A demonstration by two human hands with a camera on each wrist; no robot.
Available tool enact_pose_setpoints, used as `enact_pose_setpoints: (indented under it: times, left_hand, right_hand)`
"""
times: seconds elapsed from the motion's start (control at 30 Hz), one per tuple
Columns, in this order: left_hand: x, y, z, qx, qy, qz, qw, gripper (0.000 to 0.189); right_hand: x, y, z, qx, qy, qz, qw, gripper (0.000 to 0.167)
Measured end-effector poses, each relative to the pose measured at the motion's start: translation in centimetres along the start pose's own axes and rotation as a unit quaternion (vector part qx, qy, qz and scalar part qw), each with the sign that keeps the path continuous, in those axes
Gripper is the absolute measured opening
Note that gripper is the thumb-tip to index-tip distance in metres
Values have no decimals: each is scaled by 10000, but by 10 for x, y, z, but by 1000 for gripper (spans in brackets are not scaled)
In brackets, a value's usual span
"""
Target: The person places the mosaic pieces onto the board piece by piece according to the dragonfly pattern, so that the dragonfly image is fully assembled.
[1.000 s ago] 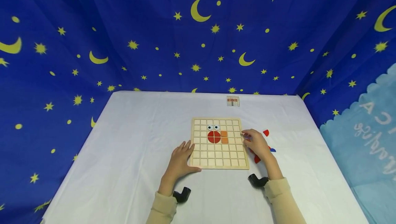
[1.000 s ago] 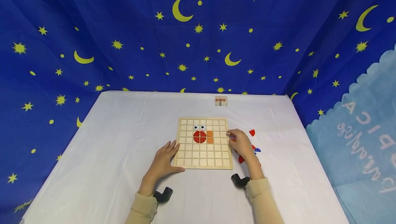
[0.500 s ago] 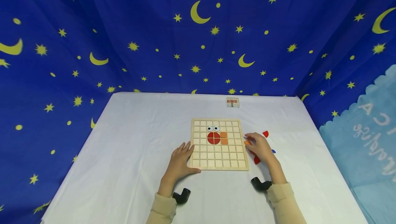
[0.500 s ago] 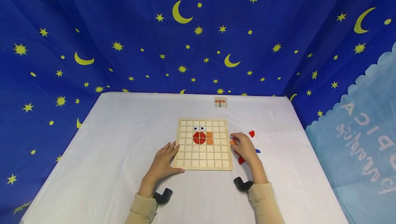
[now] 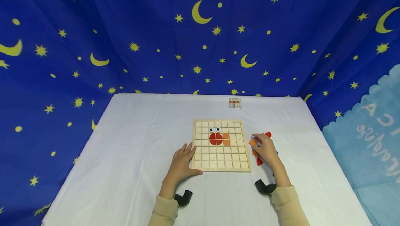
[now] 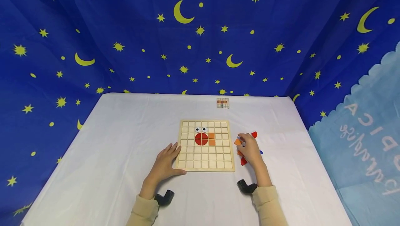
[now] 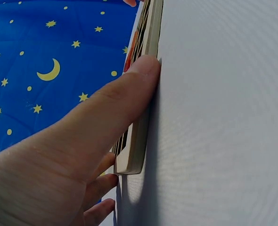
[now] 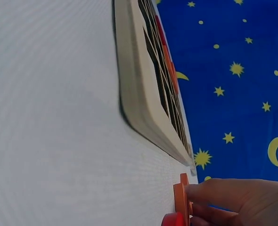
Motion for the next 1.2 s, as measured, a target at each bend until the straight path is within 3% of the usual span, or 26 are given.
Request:
enact_pose_setpoints:
  times: [0.2, 0.57, 0.87, 1.2]
  left_hand:
    - [0, 2, -1, -171, 167, -133, 9996, 101]
    - [-4, 1, 1, -152, 51, -176, 9997, 100]
    - [-5, 1, 2, -169, -18, -205, 9996, 100]
    - [-3, 1, 1, -90, 56, -150, 9998, 100]
  right_hand:
    - [0, 1, 1, 55, -8, 36, 10000, 41]
    - [-2, 9, -4, 34, 149, 97, 9998, 41]
    - [-5, 19, -20, -163, 251, 146, 9994, 42]
    - [9, 35, -39, -317, 530, -117, 9980, 43]
Point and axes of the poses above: each hand's wrist, its own y-axis towards the middle knuckle, its own x-axis out of the palm, z = x × y, the point moved 1 cm from there along y, towards the middle knuckle, and after that the axes turned 10 degrees about -x, right-handed, at the moved point
